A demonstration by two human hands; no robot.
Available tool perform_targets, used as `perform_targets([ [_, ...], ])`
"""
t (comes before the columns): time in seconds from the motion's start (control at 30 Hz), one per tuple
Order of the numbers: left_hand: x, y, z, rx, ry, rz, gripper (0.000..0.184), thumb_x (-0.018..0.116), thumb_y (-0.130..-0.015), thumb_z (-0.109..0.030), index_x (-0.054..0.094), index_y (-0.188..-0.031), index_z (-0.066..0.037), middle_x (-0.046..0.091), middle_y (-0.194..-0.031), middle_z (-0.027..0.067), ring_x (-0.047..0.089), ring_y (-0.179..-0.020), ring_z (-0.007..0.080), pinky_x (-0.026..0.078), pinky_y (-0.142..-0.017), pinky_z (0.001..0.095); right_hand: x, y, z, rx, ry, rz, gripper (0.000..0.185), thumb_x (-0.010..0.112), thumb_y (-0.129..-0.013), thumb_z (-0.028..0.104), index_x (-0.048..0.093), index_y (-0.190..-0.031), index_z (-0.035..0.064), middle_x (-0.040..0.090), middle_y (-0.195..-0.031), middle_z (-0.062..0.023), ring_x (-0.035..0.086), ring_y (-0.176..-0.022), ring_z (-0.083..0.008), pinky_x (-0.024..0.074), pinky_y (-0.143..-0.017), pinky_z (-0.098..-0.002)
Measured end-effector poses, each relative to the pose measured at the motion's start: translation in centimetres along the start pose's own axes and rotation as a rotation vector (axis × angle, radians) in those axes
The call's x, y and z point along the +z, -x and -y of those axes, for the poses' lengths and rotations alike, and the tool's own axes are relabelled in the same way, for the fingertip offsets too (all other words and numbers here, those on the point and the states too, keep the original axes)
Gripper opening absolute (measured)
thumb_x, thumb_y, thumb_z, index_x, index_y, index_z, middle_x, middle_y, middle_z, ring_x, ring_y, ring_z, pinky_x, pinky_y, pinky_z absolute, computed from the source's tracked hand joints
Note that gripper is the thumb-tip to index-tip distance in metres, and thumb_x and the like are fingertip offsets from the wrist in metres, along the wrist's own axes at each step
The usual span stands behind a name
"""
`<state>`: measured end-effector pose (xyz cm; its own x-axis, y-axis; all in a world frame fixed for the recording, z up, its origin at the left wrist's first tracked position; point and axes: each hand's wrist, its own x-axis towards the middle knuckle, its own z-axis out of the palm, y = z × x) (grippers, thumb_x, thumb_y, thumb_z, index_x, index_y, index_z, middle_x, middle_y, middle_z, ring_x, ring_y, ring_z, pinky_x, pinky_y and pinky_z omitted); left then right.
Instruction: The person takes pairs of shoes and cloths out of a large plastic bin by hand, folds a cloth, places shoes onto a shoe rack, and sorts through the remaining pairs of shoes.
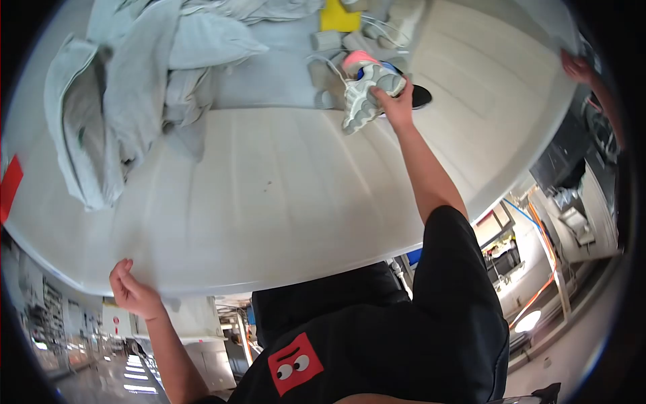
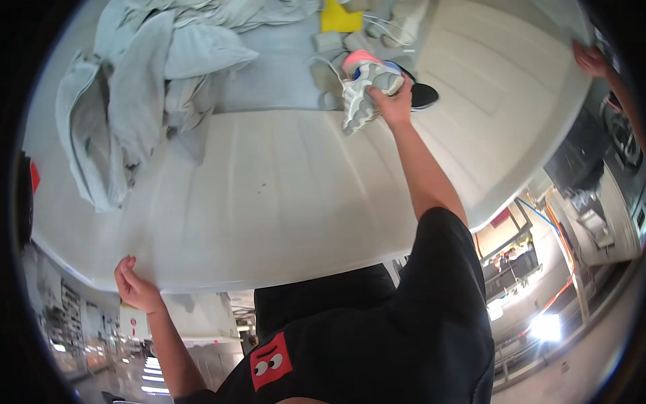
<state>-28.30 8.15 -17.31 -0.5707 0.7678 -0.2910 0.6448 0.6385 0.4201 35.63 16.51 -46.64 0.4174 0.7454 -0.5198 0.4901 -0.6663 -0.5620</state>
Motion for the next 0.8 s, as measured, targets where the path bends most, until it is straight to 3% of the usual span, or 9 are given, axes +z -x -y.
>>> perform_targets([
  [0.17, -0.2, 0.2, -0.3, -0.033, -0.031, -0.015, 0.027, 0.052, -0.105, -0.019, 0.067, -0.101, 0.004, 0.069, -0.098, 0.0115, 0.066, -0.092, 0.021, 0.05, -0.089, 0.0338, -1.5, 1.8, 0.7, 0.018, 0.039, 0.021, 0.112, 0.091, -0.067, 0.033, 0.029, -0.15, -0.007, 0.051, -0.141, -0.0258, 0.056, -0.127, -0.0312, 0.047, -0.106, -0.0393],
  [0.33, 0.2, 0.3, -0.9, -0.073, -0.046, -0.015, 0.028, 0.052, -0.105, -0.02, 0.067, -0.1, 0.004, 0.07, -0.098, 0.011, 0.066, -0.093, 0.0209, 0.05, -0.09, 0.0335, -2.7, 1.1, 1.3, 0.028, -0.089, 0.081, 0.109, 0.091, -0.068, 0.03, 0.03, -0.152, -0.0024, 0.056, -0.135, -0.0212, 0.058, -0.121, -0.0277, 0.0484, -0.102, -0.0379],
  [0.37, 0.0, 0.1, -0.6, -0.078, -0.061, -0.022, 0.028, 0.052, -0.105, -0.02, 0.067, -0.099, 0.003, 0.07, -0.098, 0.0109, 0.066, -0.093, 0.0209, 0.05, -0.09, 0.0332, -2.8, -0.8, -2.4, -0.01, -0.133, 0.094, 0.107, 0.09, -0.068, 0.031, 0.032, -0.151, -0.0016, 0.057, -0.133, -0.0234, 0.06, -0.119, -0.0314, 0.0495, -0.101, -0.0405],
  [0.4, 0.0, 0.1, -0.1, -0.081, -0.024, -0.03, 0.027, 0.052, -0.105, -0.018, 0.067, -0.098, 0.003, 0.07, -0.098, 0.0104, 0.067, -0.093, 0.0213, 0.051, -0.088, 0.0328, -3.4, -1.9, -5.2, 0.051, 0.252, -0.07, 0.103, 0.086, -0.069, 0.035, 0.033, -0.149, -0.0033, 0.056, -0.134, -0.0258, 0.059, -0.121, -0.0373, 0.0486, -0.103, -0.0442],
  [0.43, 0.0, 0.0, -0.4, -0.07, -0.022, -0.039, 0.026, 0.052, -0.104, -0.018, 0.067, -0.098, 0.002, 0.069, -0.097, 0.0103, 0.067, -0.092, 0.0214, 0.051, -0.087, 0.0328, -3.7, -1.4, -1.9, 0.172, 0.606, -0.183, 0.105, 0.083, -0.07, 0.04, 0.031, -0.149, -0.0063, 0.054, -0.136, -0.0299, 0.054, -0.127, -0.0426, 0.0444, -0.108, -0.0471],
  [0.47, 0.1, 0.1, -1.0, -0.062, -0.02, -0.037, 0.025, 0.053, -0.104, -0.017, 0.067, -0.098, 0.002, 0.069, -0.097, 0.0103, 0.068, -0.092, 0.0216, 0.052, -0.086, 0.0329, -3.1, -1.7, -0.8, 0.112, 0.656, -0.233, 0.105, 0.081, -0.074, 0.044, 0.031, -0.149, -0.0088, 0.05, -0.14, -0.0304, 0.047, -0.133, -0.0433, 0.0387, -0.113, -0.0476],
  [0.7, 0.3, 0.1, -1.4, -0.046, 0.005, -0.044, 0.022, 0.053, -0.102, -0.014, 0.067, -0.097, 0.002, 0.069, -0.096, 0.0105, 0.069, -0.089, 0.0224, 0.053, -0.083, 0.0335, 3.6, -11.0, 17.6, -0.461, 0.158, -0.143, 0.1, 0.084, -0.075, 0.049, 0.039, -0.148, -0.0031, 0.049, -0.144, -0.0284, 0.046, -0.136, -0.0392, 0.0401, -0.112, -0.0444],
  [0.77, 0.4, 0.1, -1.4, -0.048, 0.002, -0.058, 0.022, 0.053, -0.102, -0.014, 0.067, -0.097, 0.002, 0.069, -0.096, 0.0105, 0.069, -0.089, 0.0224, 0.053, -0.083, 0.0334, 3.9, -14.2, 25.8, -0.515, 0.006, 0.112, 0.093, 0.084, -0.077, 0.044, 0.041, -0.147, 0.0001, 0.055, -0.14, -0.0269, 0.053, -0.132, -0.0372, 0.043, -0.11, -0.0423],
  [0.8, 0.4, 0.1, -1.4, -0.05, -0.002, -0.061, 0.022, 0.053, -0.102, -0.014, 0.067, -0.097, 0.002, 0.069, -0.095, 0.0106, 0.069, -0.089, 0.0224, 0.053, -0.082, 0.0334, 4.2, -15.2, 29.8, -0.372, -0.052, 0.237, 0.083, 0.08, -0.081, 0.043, 0.047, -0.143, 0.0007, 0.06, -0.133, -0.0206, 0.058, -0.126, -0.0343, 0.0465, -0.105, -0.0438],
])
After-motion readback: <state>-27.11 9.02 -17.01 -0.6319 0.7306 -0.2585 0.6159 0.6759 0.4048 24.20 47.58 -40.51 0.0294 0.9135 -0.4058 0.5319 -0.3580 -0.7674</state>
